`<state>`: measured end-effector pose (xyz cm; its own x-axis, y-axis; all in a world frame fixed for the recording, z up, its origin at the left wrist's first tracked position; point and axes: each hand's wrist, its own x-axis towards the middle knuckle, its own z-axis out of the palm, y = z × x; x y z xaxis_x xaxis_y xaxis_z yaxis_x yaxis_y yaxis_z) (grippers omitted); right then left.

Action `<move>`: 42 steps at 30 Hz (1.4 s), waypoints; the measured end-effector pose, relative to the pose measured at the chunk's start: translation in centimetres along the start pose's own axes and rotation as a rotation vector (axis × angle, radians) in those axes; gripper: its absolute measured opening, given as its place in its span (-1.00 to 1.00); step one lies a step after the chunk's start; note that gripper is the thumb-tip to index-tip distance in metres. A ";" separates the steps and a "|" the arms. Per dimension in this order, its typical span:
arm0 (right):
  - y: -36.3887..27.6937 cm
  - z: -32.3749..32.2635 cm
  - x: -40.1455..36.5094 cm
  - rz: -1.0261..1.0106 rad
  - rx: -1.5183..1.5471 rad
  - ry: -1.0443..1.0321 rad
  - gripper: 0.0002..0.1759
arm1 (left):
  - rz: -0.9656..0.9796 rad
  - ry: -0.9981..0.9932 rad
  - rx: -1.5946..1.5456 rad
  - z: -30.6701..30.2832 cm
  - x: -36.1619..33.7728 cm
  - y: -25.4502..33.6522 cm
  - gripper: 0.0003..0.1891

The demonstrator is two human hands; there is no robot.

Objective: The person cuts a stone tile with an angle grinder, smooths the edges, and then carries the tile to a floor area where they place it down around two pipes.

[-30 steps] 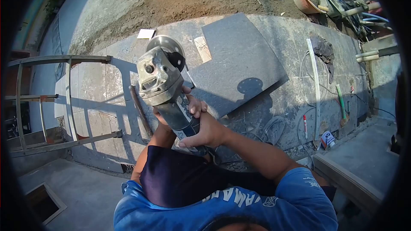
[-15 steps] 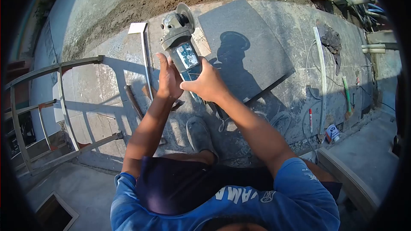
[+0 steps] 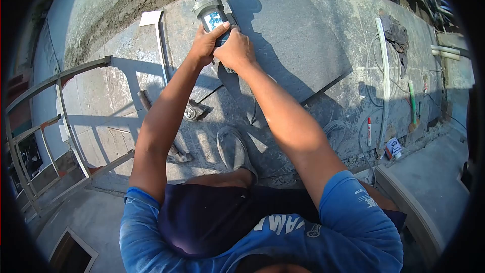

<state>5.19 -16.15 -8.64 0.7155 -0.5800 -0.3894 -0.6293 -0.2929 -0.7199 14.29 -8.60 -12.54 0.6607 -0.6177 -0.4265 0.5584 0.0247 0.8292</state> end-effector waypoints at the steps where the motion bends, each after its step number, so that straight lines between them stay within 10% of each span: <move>1: -0.1 -0.2 0.1 0.016 0.000 -0.029 -0.48 | -0.001 0.005 -0.004 -0.1 0.2 -0.1 -0.55; 42: -1.0 0.1 1.0 0.145 -0.060 -0.040 -0.32 | 0.039 -0.043 0.024 -1.0 2.0 -1.5 -0.62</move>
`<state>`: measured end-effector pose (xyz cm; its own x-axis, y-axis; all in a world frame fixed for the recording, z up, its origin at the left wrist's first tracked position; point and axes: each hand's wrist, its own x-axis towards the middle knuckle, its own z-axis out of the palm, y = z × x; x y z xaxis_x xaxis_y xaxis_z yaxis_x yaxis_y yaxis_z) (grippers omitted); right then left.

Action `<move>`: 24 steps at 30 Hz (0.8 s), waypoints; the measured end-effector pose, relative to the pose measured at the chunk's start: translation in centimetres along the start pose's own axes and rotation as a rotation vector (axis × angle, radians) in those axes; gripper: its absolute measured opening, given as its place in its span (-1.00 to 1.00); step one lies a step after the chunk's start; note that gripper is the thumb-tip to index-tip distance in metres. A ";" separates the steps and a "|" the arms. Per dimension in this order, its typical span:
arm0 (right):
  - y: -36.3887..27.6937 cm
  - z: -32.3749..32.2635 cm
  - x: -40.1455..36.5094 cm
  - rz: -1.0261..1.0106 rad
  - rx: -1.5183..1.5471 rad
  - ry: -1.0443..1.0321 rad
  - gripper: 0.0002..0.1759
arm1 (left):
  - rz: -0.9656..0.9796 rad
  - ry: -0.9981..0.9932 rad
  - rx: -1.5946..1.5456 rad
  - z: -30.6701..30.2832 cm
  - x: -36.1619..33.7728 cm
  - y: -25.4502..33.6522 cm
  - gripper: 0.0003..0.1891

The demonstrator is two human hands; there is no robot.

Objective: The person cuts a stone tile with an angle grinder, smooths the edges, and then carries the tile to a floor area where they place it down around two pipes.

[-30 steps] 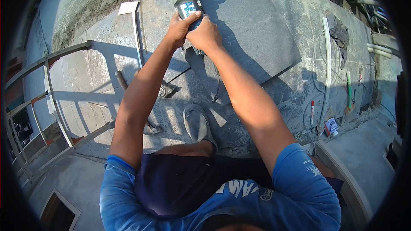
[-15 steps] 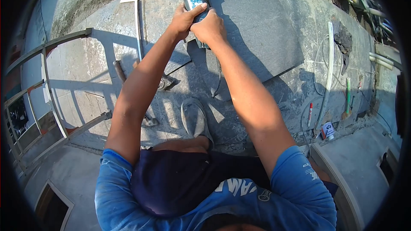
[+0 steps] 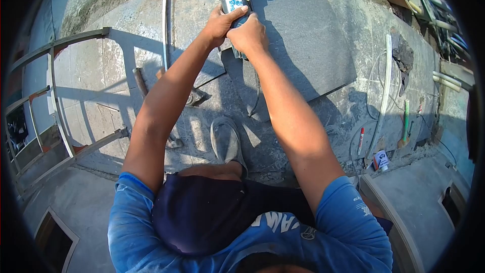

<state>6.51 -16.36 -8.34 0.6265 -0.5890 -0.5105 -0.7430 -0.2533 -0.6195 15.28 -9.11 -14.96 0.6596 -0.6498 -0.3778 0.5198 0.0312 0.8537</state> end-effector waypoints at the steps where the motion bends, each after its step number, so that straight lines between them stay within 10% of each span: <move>1: 0.0 0.1 0.0 0.021 0.023 0.000 -0.29 | 0.007 0.000 -0.009 0.0 0.0 0.0 -0.62; 24: -0.4 0.1 -0.2 0.022 -0.032 0.013 -0.34 | -0.005 -0.005 -0.008 -0.3 0.1 -0.2 -0.59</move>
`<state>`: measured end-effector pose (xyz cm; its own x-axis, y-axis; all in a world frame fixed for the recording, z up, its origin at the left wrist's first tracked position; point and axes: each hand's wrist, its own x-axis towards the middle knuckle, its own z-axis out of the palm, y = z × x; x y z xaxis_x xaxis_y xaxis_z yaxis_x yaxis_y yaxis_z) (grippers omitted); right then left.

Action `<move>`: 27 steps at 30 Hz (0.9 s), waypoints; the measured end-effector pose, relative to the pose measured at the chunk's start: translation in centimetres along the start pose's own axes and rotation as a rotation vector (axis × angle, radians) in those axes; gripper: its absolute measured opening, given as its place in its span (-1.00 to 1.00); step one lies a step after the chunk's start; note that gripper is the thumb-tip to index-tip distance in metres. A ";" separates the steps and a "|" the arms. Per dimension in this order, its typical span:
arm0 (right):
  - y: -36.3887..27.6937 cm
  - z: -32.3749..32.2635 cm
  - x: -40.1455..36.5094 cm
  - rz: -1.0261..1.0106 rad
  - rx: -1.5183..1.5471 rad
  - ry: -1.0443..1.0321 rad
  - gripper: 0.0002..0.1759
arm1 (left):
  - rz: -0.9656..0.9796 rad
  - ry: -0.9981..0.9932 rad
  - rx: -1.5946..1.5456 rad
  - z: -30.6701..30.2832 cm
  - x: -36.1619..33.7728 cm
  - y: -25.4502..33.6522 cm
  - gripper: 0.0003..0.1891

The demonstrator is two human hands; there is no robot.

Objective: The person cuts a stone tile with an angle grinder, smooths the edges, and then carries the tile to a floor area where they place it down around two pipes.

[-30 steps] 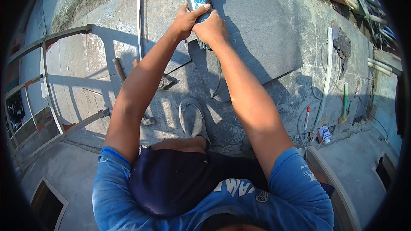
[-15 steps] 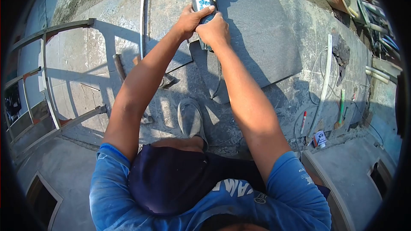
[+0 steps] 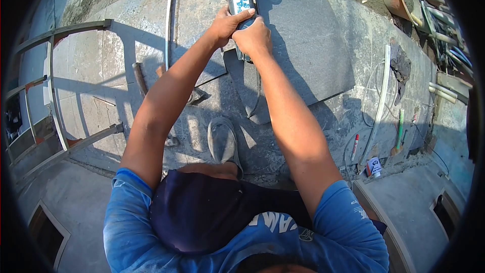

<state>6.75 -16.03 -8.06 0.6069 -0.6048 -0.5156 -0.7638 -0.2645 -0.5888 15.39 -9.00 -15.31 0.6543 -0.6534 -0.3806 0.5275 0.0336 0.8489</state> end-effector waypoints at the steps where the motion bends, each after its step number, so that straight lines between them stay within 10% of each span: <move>1: 0.1 0.1 0.1 -0.003 0.007 -0.004 -0.34 | 0.003 -0.009 -0.001 -0.1 0.0 0.0 -0.59; 27: 0.1 0.0 0.3 0.006 0.011 -0.022 -0.31 | -0.015 -0.006 -0.031 -0.1 0.1 -0.1 -0.56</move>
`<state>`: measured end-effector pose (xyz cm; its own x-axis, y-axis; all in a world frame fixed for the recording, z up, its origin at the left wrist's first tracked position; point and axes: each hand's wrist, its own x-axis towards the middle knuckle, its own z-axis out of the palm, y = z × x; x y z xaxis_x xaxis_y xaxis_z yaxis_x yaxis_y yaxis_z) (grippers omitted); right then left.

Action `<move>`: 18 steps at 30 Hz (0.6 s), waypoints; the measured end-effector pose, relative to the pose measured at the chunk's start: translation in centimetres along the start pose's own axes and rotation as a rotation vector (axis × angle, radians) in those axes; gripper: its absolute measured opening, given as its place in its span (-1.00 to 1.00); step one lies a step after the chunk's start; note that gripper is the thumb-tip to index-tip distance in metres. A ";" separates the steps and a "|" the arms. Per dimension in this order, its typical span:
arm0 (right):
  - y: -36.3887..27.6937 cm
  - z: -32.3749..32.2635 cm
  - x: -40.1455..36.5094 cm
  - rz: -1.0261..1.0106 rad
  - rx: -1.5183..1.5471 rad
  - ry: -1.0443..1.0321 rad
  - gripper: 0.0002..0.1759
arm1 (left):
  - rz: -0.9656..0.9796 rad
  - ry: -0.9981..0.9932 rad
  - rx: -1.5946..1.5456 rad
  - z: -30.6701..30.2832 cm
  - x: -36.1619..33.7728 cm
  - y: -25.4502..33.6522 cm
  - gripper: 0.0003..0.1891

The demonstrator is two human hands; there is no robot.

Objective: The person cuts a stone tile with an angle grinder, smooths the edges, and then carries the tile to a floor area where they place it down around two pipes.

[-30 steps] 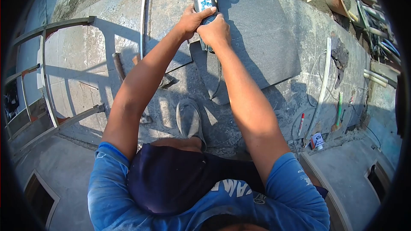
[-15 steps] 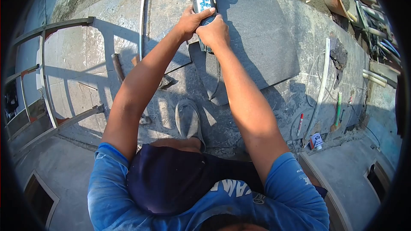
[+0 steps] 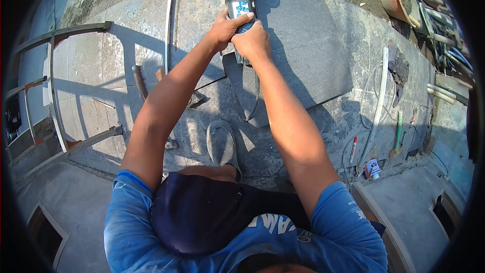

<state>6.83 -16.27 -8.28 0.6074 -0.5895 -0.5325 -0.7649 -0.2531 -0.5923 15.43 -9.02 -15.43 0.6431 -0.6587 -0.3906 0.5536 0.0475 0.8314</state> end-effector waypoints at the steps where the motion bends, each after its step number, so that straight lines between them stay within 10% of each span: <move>1: 0.0 0.0 0.0 -0.005 -0.001 -0.002 -0.34 | -0.003 -0.012 -0.002 0.0 0.0 0.1 -0.56; 18: 0.2 0.3 0.4 0.001 -0.018 0.012 -0.35 | -0.018 0.015 -0.014 -0.1 0.3 -0.1 -0.45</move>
<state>7.01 -16.28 -8.79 0.6043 -0.5987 -0.5257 -0.7692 -0.2663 -0.5808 15.63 -9.10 -15.65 0.6407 -0.6481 -0.4117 0.5726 0.0461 0.8185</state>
